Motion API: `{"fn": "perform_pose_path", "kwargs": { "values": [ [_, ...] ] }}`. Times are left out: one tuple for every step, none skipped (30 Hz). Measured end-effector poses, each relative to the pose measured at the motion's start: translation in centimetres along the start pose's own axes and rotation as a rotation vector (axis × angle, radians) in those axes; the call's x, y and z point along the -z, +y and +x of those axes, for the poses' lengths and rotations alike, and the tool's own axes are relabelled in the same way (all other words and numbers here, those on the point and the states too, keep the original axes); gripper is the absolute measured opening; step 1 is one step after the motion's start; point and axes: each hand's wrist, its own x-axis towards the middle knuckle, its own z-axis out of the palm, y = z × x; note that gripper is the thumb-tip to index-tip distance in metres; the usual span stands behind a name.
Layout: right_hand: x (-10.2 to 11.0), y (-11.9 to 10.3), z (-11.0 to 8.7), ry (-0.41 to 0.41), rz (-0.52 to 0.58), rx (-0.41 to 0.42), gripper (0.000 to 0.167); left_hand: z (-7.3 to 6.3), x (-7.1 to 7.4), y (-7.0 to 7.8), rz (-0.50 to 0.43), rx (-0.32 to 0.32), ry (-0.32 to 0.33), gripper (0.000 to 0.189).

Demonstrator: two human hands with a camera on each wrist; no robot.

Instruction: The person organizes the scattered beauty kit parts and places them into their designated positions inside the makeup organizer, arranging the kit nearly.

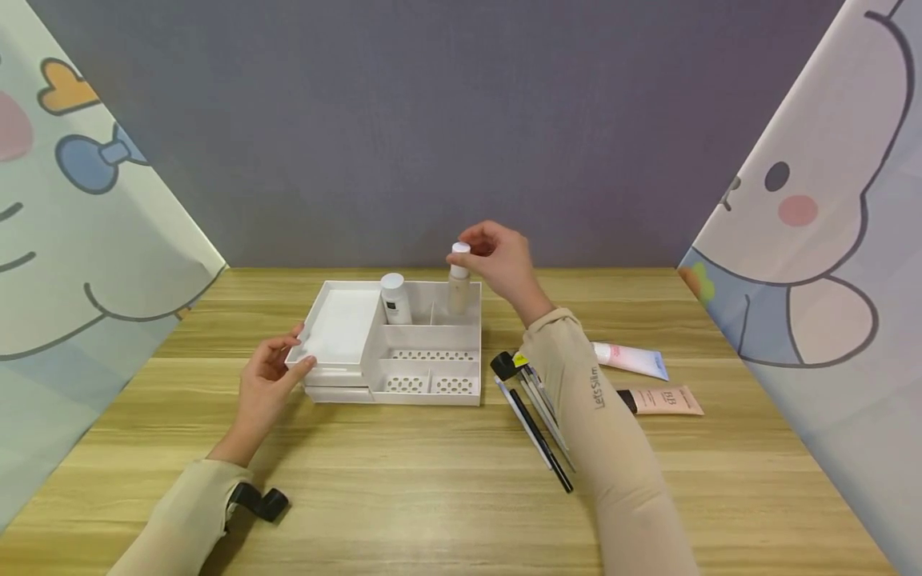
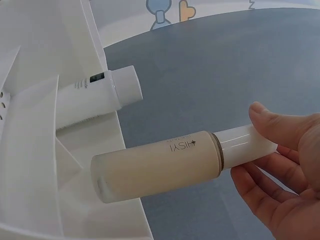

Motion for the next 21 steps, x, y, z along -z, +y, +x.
{"fn": "perform_pose_path", "kwargs": {
  "values": [
    [-0.2,0.1,0.1,-0.001,0.002,0.003,0.032,0.0,0.0,0.0,0.001,0.002,-0.001,0.031],
    [-0.4,0.1,0.2,-0.003,0.005,0.006,0.033,0.0,0.0,0.0,0.001,0.002,-0.003,0.030],
    [-0.6,0.1,0.3,-0.005,0.009,0.009,0.033,0.0,0.0,0.0,0.002,0.001,-0.003,0.030],
    [-0.7,0.1,0.4,-0.004,0.012,0.011,0.033,0.0,-0.1,0.0,0.002,-0.001,-0.005,0.030],
    [-0.9,0.2,0.5,-0.003,0.012,0.013,0.033,0.0,-0.1,0.0,0.003,-0.004,-0.006,0.030],
    [-1.1,0.2,0.5,-0.005,0.017,0.017,0.033,0.0,-0.1,0.0,0.001,-0.007,-0.008,0.030],
    [-1.3,0.2,0.6,-0.006,0.018,0.020,0.032,0.1,-0.1,0.1,0.001,-0.010,-0.009,0.030],
    [-1.5,0.1,0.6,-0.008,0.023,0.024,0.032,0.1,-0.1,0.0,0.000,-0.015,-0.008,0.030],
    [-1.7,0.1,0.7,-0.011,0.028,0.026,0.032,0.1,-0.1,0.1,-0.003,-0.016,-0.007,0.030],
    [-1.9,0.1,0.7,-0.014,0.033,0.028,0.031,0.1,-0.1,0.1,-0.005,-0.017,-0.006,0.030],
    [-2.1,0.1,0.8,-0.016,0.035,0.029,0.031,0.1,-0.1,0.1,-0.008,-0.017,-0.004,0.030],
    [-2.3,0.1,0.9,-0.019,0.042,0.030,0.030,0.1,-0.1,0.1,-0.008,-0.016,-0.001,0.030],
    [-2.5,0.1,0.9,-0.021,0.046,0.032,0.030,0.1,-0.1,0.1,-0.008,-0.016,0.001,0.030],
    [-2.8,0.0,1.0,-0.023,0.048,0.030,0.030,0.0,-0.1,0.2,-0.010,-0.014,0.004,0.030],
    [-3.0,0.0,1.0,-0.025,0.051,0.028,0.030,0.0,-0.1,0.2,-0.010,-0.014,0.005,0.030],
    [-3.3,0.1,1.1,-0.027,0.051,0.028,0.029,0.0,-0.1,0.1,-0.007,-0.014,0.006,0.030],
    [-3.5,0.1,1.1,-0.028,0.045,0.027,0.029,0.0,-0.1,0.1,-0.009,-0.012,0.006,0.030],
    [-3.8,0.1,1.1,-0.029,0.042,0.025,0.029,0.0,-0.1,0.1,-0.008,-0.009,0.006,0.030],
    [-4.0,0.1,1.1,-0.031,0.037,0.023,0.028,0.0,-0.1,0.1,-0.009,-0.007,0.006,0.030],
    [-4.2,0.2,1.1,-0.032,0.033,0.021,0.028,0.0,-0.1,0.1,-0.012,-0.005,0.005,0.030],
    [-4.5,0.2,1.1,-0.031,0.032,0.024,0.027,0.0,-0.1,0.1,-0.012,-0.003,0.004,0.031]
  ]
}}
